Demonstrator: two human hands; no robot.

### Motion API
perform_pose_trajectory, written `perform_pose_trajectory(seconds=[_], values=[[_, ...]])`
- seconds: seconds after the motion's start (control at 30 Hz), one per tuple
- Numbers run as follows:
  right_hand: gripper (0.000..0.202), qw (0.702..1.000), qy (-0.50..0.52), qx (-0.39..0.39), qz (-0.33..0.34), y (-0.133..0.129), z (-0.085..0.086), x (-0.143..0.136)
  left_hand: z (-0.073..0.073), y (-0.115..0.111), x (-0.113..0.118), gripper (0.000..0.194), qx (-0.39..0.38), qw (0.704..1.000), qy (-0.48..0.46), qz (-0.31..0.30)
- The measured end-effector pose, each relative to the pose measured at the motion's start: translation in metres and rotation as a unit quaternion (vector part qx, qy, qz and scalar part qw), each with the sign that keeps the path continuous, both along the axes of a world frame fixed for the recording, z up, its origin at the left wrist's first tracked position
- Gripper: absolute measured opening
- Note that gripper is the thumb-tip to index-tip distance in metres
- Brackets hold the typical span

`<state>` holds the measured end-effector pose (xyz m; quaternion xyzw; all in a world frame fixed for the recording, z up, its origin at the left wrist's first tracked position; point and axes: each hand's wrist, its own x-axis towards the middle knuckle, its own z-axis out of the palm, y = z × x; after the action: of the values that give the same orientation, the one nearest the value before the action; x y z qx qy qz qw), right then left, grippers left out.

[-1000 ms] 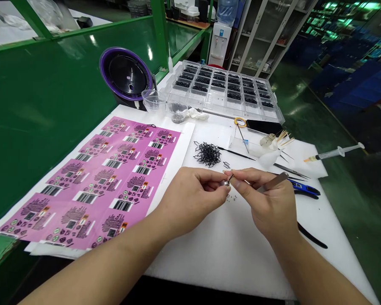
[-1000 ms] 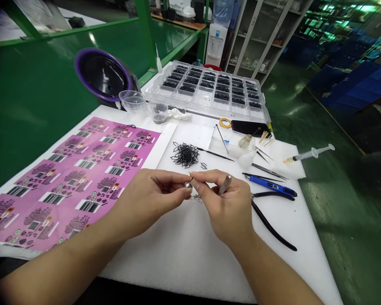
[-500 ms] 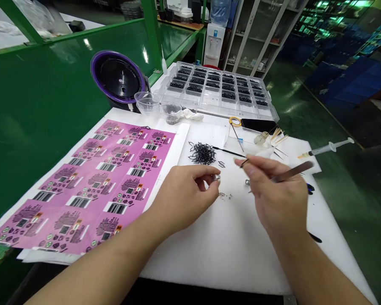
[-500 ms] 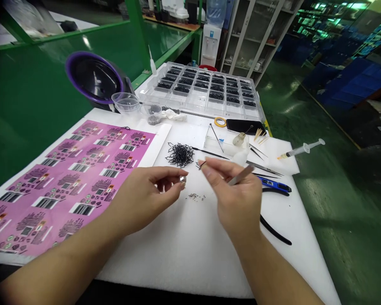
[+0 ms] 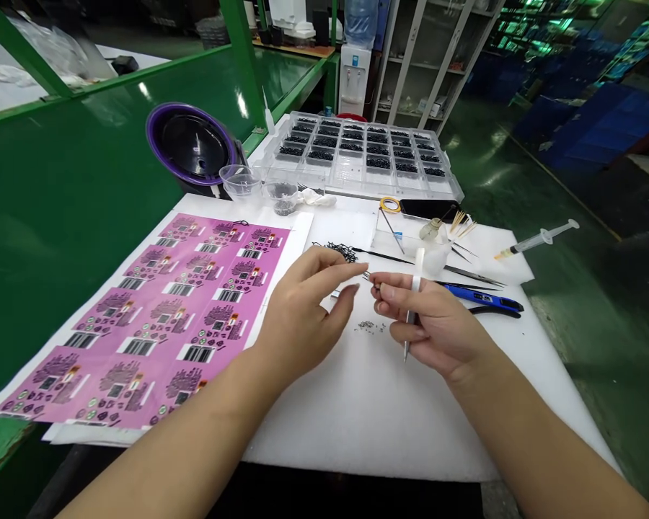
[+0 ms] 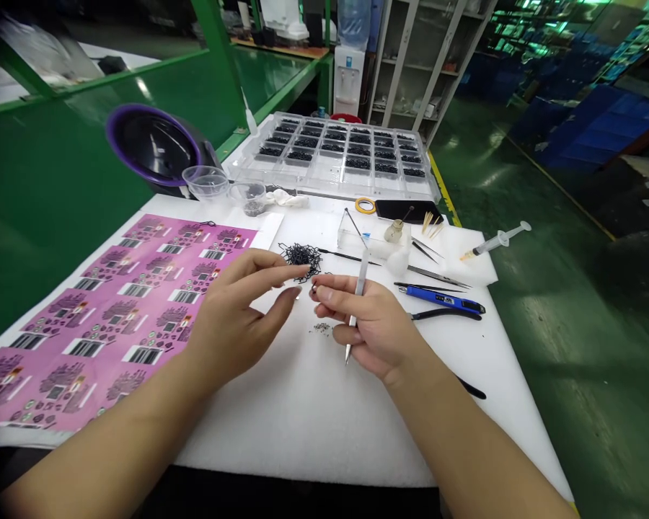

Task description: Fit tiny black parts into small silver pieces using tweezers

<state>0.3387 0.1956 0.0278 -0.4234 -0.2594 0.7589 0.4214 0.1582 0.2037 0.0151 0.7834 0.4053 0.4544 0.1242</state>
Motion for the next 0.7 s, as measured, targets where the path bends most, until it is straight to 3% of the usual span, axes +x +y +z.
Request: perform_pose_trajectory(seconds=[0.2,0.5,0.63,0.7], values=[[0.007,0.997,0.039,-0.010,0.065,-0.003,0.001,-0.004,0.005,-0.001,0.002,0.012,-0.014,0.999,-0.026,-0.024],[0.021,0.996,0.001,0.019,0.090,-0.002,-0.003,-0.007,0.011,-0.003,0.000,0.007,-0.127,0.991,-0.042,-0.018],[0.031,0.989,-0.104,0.081,0.062,-0.004,-0.004,-0.007,0.015,-0.005,-0.005,0.004,-0.221,0.969,-0.106,-0.017],[0.031,0.952,-0.244,0.179,0.050,-0.009,-0.006,-0.008,0.019,-0.007,-0.011,0.005,-0.223,0.958,-0.177,-0.036]])
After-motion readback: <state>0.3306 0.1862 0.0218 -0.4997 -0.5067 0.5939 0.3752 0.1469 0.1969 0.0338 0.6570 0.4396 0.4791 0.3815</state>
